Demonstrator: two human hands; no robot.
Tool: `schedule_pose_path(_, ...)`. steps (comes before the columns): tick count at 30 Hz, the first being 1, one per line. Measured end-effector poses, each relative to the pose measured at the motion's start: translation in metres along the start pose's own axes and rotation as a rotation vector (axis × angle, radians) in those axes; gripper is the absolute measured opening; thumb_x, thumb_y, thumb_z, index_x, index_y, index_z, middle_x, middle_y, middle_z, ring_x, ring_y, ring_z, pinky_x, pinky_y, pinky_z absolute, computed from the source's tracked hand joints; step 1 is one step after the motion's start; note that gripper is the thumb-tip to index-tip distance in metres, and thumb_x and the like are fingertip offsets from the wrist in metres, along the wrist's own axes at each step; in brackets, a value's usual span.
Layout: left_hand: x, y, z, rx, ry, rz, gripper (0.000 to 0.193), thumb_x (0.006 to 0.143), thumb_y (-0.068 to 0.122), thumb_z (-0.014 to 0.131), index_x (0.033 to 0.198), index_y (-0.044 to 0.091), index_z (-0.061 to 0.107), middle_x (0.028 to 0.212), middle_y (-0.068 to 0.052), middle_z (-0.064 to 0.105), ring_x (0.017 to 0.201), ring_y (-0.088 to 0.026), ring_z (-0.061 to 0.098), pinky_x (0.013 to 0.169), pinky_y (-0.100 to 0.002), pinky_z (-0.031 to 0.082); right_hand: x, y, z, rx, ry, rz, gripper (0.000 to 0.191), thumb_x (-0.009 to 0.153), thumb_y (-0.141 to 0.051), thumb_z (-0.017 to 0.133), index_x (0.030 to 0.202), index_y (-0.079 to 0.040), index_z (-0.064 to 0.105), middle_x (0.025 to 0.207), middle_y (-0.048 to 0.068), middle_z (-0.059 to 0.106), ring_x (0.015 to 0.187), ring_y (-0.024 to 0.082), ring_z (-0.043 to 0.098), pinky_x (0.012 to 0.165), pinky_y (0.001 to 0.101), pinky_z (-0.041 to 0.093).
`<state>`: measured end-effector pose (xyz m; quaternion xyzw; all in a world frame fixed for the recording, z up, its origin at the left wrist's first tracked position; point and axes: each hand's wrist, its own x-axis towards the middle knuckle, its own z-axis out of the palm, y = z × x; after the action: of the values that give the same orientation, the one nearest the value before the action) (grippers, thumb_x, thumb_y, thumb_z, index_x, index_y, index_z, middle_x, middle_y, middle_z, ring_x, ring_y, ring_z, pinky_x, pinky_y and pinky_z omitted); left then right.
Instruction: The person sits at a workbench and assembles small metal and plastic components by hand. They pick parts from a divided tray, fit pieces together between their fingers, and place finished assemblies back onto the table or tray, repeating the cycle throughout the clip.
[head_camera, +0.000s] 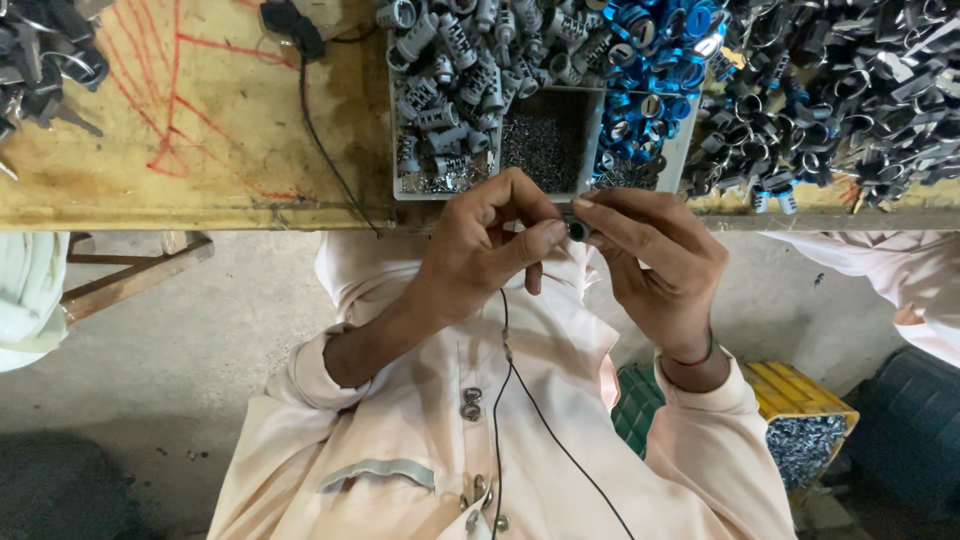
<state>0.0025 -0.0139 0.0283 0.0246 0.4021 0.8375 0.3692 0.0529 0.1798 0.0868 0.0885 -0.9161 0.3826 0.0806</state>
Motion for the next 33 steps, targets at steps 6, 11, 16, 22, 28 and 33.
schedule_pose_path(6,-0.008,0.008,0.004,0.188,0.094,-0.039,0.021,0.098,0.016,0.073,0.099,0.000,0.059,0.087,-0.005,0.068,0.067,-0.005,0.061,0.056,-0.022,0.053,-0.003,0.004,0.004,-0.046,0.035,-0.114,0.035,0.093,0.012,0.078,0.123,-0.006,0.074,0.118,0.012,0.070,0.106,0.025,0.073,0.085,0.0322,0.061)
schedule_pose_path(11,-0.010,0.007,0.013,0.507,0.098,0.298,0.018,0.103,0.009,0.071,0.112,-0.002,0.060,0.105,-0.009,0.066,0.089,-0.011,0.068,0.077,-0.025,0.060,0.003,-0.007,0.005,-0.167,0.008,-0.162,0.034,0.090,0.012,0.080,0.121,-0.001,0.075,0.111,0.013,0.070,0.097,0.025,0.074,0.082,0.0353,0.059)
schedule_pose_path(16,-0.009,-0.002,0.015,0.296,0.047,0.278,0.019,0.100,-0.001,0.073,0.118,-0.002,0.068,0.113,-0.010,0.076,0.104,-0.014,0.074,0.095,-0.027,0.064,0.008,-0.023,0.002,0.078,-0.005,0.206,0.035,0.077,0.002,0.083,0.109,0.000,0.066,0.105,0.013,0.066,0.084,0.020,0.074,0.069,0.0300,0.058)
schedule_pose_path(22,-0.008,0.001,0.003,0.525,0.020,0.381,0.015,0.096,0.000,0.077,0.110,0.001,0.074,0.107,-0.009,0.078,0.098,-0.015,0.076,0.089,-0.027,0.064,0.019,0.027,-0.019,-0.291,-0.027,0.134,0.024,0.099,0.006,0.080,0.119,-0.006,0.075,0.103,0.009,0.066,0.080,0.019,0.068,0.068,0.0321,0.053)
schedule_pose_path(28,0.002,-0.003,0.001,0.675,-0.095,0.510,0.016,0.095,0.002,0.077,0.111,0.003,0.074,0.108,-0.010,0.078,0.098,-0.021,0.078,0.088,-0.032,0.062,0.015,0.078,0.001,-0.390,0.159,0.138,0.014,0.106,0.001,0.081,0.116,-0.005,0.073,0.096,0.012,0.060,0.078,0.021,0.062,0.068,0.0338,0.048)
schedule_pose_path(33,0.006,-0.009,-0.007,0.788,-0.120,0.591,0.022,0.095,-0.002,0.076,0.115,0.005,0.070,0.116,-0.009,0.075,0.108,-0.023,0.076,0.089,-0.032,0.062,0.003,0.073,-0.016,0.615,0.157,0.490,0.010,0.116,-0.004,0.067,0.125,-0.001,0.062,0.101,0.006,0.068,0.084,0.011,0.067,0.076,0.0258,0.056)
